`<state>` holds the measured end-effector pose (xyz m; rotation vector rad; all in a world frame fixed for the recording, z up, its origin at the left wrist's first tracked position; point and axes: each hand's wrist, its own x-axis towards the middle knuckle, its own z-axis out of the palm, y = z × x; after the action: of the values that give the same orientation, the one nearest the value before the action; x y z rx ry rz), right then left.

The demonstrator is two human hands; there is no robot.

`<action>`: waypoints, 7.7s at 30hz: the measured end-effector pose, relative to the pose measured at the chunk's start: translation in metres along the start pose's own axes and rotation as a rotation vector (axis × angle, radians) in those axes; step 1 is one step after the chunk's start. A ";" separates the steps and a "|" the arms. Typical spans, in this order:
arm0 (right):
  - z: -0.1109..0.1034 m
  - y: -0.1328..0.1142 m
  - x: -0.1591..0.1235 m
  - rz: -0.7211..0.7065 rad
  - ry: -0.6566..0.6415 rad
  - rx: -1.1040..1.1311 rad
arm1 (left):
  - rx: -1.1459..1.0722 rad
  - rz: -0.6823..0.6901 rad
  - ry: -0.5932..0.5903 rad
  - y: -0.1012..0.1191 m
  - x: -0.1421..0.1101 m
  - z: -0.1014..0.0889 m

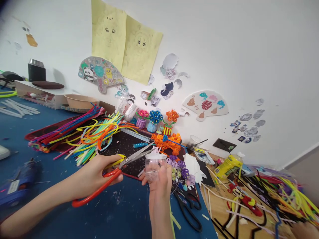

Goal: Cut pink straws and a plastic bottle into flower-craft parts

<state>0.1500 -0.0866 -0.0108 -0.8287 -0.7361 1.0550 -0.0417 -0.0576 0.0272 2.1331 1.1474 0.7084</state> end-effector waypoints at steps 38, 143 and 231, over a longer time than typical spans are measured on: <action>0.009 0.005 -0.010 -0.609 0.163 -0.536 | -0.327 0.008 -0.346 0.007 -0.006 0.002; 0.006 0.002 -0.008 -0.537 0.291 -0.519 | 0.120 0.016 -0.165 -0.005 -0.008 0.000; -0.005 0.009 -0.001 -0.361 0.123 -0.331 | 0.314 0.045 -0.108 -0.004 -0.008 0.006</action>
<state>0.1495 -0.0863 -0.0210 -0.9880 -0.9294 0.5612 -0.0437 -0.0638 0.0191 2.4311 1.2196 0.4483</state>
